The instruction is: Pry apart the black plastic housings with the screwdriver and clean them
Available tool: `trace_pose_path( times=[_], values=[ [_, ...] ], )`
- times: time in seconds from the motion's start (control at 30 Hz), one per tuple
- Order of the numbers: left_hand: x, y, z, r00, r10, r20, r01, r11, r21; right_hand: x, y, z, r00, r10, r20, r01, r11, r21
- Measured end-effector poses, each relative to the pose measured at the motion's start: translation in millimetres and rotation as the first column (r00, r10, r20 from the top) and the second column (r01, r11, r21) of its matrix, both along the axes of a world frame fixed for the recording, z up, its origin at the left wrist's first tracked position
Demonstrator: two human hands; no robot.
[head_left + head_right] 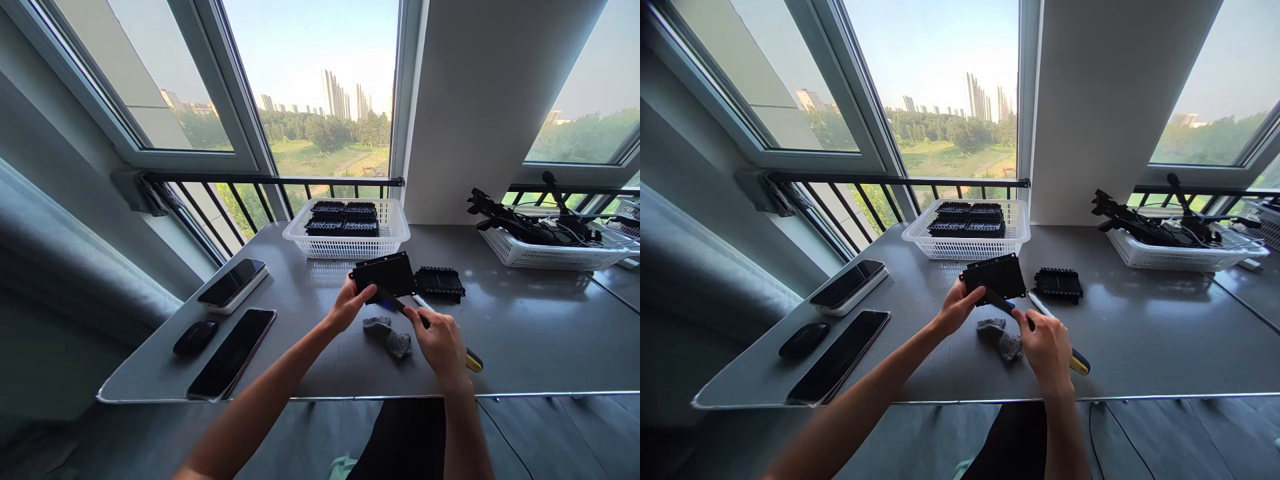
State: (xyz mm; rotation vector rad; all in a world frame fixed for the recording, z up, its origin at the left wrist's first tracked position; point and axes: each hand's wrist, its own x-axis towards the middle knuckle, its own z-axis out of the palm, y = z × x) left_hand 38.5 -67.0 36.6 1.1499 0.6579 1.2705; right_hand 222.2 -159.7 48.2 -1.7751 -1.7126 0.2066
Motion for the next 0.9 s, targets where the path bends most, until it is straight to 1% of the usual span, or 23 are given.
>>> trace_pose_path(
  times=[0.1, 0.17, 0.23, 0.4, 0.47, 0.6, 0.7, 0.8, 0.9],
  values=[
    [0, -2, 3.6, 0.997, -0.064, 0.035, 0.066, 0.995, -0.078, 0, 0, -1.1, 1.000, 0.011, 0.018, -0.011, 1.000, 0.028],
    [-1, -3, 4.3, 0.996, -0.075, 0.041, 0.079, 0.992, -0.101, -1, 1, -2.4, 1.000, 0.015, 0.015, -0.016, 0.999, 0.040],
    [-1, -3, 3.2, 0.999, -0.040, 0.017, 0.041, 0.996, -0.079, -1, 2, -3.4, 1.000, 0.015, 0.002, -0.015, 0.999, 0.038],
    [-2, 0, 0.0, 0.992, 0.069, -0.109, -0.065, 0.997, 0.038, 1, 1, -3.2, 1.000, 0.011, -0.007, -0.011, 1.000, 0.030],
    [-3, 0, 0.0, 0.992, 0.064, -0.111, -0.059, 0.997, 0.048, 2, 1, -3.3, 1.000, 0.016, -0.012, -0.015, 0.999, 0.035],
    [-3, -2, -1.2, 0.997, 0.004, -0.073, -0.004, 1.000, 0.003, -2, 3, -4.5, 0.999, 0.028, -0.044, -0.027, 0.999, 0.034],
    [-3, -1, -3.1, 0.993, 0.039, -0.112, -0.033, 0.998, 0.049, -1, 4, -4.1, 0.998, 0.024, -0.057, -0.023, 1.000, 0.021],
    [-5, 4, -3.5, 0.986, 0.072, -0.152, -0.060, 0.995, 0.083, 9, 1, -1.5, 0.996, 0.025, -0.084, -0.022, 0.999, 0.030],
    [-8, 8, -1.4, 0.991, 0.058, -0.125, -0.048, 0.996, 0.080, 26, -4, 1.4, 0.992, -0.005, -0.129, 0.012, 0.998, 0.060]
  ],
)
